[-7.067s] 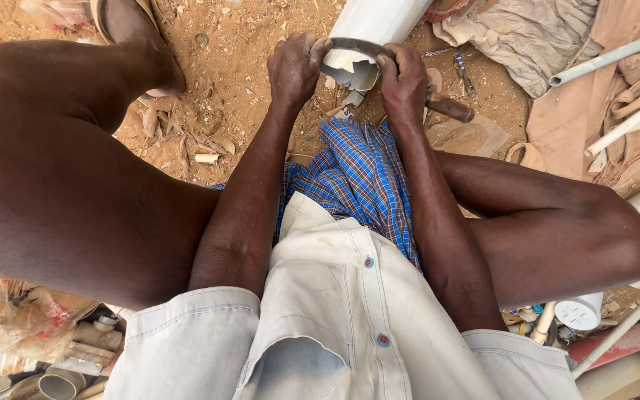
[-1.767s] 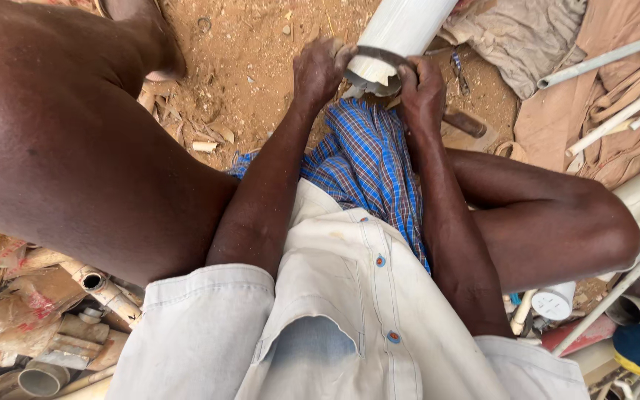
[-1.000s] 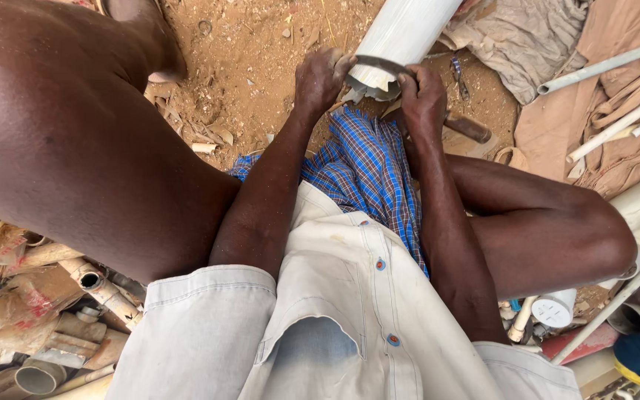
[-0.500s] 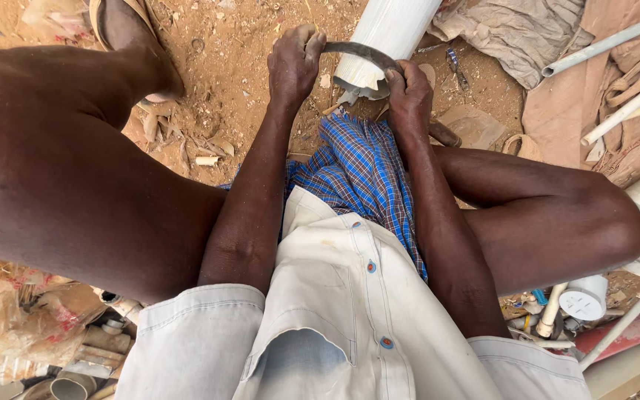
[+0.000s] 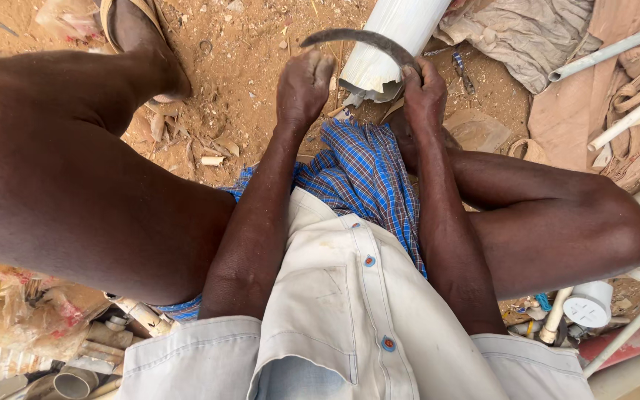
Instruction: The person sits on the ground and uses a curved blade tool to cut a white PVC pipe. They repeatedly strike the pipe with the tool to break through the material.
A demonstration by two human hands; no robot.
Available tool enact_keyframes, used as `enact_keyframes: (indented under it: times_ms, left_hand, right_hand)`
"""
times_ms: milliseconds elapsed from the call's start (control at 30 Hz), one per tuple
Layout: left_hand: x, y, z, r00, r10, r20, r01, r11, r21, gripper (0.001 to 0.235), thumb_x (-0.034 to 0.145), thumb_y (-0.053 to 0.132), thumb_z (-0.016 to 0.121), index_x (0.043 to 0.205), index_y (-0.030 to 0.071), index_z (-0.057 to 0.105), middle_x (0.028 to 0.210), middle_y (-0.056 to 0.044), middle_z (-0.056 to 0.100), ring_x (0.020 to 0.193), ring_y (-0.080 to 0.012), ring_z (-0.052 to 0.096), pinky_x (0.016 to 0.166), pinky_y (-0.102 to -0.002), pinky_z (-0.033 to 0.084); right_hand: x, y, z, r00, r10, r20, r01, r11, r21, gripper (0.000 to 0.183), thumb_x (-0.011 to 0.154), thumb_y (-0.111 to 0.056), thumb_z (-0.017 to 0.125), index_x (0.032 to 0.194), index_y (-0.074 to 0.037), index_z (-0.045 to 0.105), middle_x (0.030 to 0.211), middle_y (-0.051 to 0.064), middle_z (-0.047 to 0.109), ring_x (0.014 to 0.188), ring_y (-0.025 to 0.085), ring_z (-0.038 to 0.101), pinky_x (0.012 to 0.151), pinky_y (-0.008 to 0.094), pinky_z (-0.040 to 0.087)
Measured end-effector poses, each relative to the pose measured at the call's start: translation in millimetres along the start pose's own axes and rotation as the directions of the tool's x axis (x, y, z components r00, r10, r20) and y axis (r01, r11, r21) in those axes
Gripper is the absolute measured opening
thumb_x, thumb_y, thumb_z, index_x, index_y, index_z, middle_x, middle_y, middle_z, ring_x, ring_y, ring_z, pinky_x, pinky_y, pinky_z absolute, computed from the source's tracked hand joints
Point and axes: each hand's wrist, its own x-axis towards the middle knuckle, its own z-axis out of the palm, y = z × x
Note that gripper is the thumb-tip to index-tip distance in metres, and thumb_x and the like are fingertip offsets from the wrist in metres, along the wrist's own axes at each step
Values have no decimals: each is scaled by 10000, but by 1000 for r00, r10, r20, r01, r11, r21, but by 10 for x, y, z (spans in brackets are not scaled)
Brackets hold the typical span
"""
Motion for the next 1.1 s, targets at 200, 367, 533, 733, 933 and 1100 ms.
enact_keyframes:
  times_ms: [200, 367, 533, 733, 933, 1100]
  left_hand:
    - [-228, 6, 275, 993, 107, 51, -117, 962, 246, 454, 872, 367, 743, 1212, 90, 628, 1087, -165, 717, 955, -352, 675, 779, -513, 503]
    - [33, -139, 697, 998, -17, 54, 23, 994, -107, 497, 960, 314, 695, 1369, 80, 538, 1208, -176, 717, 1094, -313, 714, 927, -455, 542]
    - [235, -277, 966, 998, -63, -19, 54, 947, -317, 479, 989, 213, 540, 1447, 74, 537, 1270, -214, 697, 1158, -340, 675, 967, -446, 507]
    - [306, -415, 1114, 995, 52, -89, -90, 863, -497, 437, 1014, 108, 424, 1414, -1, 561, 1234, -234, 717, 1121, -313, 716, 980, -414, 553]
    - [411, -535, 954, 974, 119, -195, -208, 817, -539, 390, 1015, 54, 408, 1333, -23, 620, 1071, -195, 777, 941, -257, 765, 849, -379, 621]
    - [546, -559, 785, 969, 29, -245, -170, 800, -576, 319, 1093, 157, 447, 1269, -4, 658, 1011, -156, 772, 844, -209, 768, 721, -330, 655]
  right_hand:
    - [-42, 91, -12, 998, 27, -56, -22, 997, 76, 242, 1042, -128, 618, 1250, -19, 676, 1011, 39, 728, 874, 115, 651, 753, 297, 541]
    - [-122, 219, -34, 998, 59, 0, -59, 997, 56, 234, 1042, -155, 625, 1228, -26, 684, 947, 23, 703, 844, 106, 639, 725, 277, 533]
    - [-113, 107, -36, 995, 91, 26, -94, 989, 112, 241, 1052, -176, 623, 1244, -48, 689, 946, 2, 693, 824, 75, 628, 700, 246, 535]
    - [28, -10, -140, 997, 73, 13, -74, 986, 149, 253, 1068, -175, 612, 1285, -60, 670, 903, -4, 672, 755, 54, 615, 638, 228, 538]
    - [87, -220, -204, 999, -36, 4, 34, 965, 258, 265, 1091, -161, 595, 1333, -63, 639, 906, -6, 679, 767, 50, 638, 636, 226, 563]
    - [135, -582, -160, 995, -73, 64, 46, 933, 358, 229, 1136, -184, 596, 1326, -60, 632, 873, 10, 686, 714, 63, 647, 614, 232, 561]
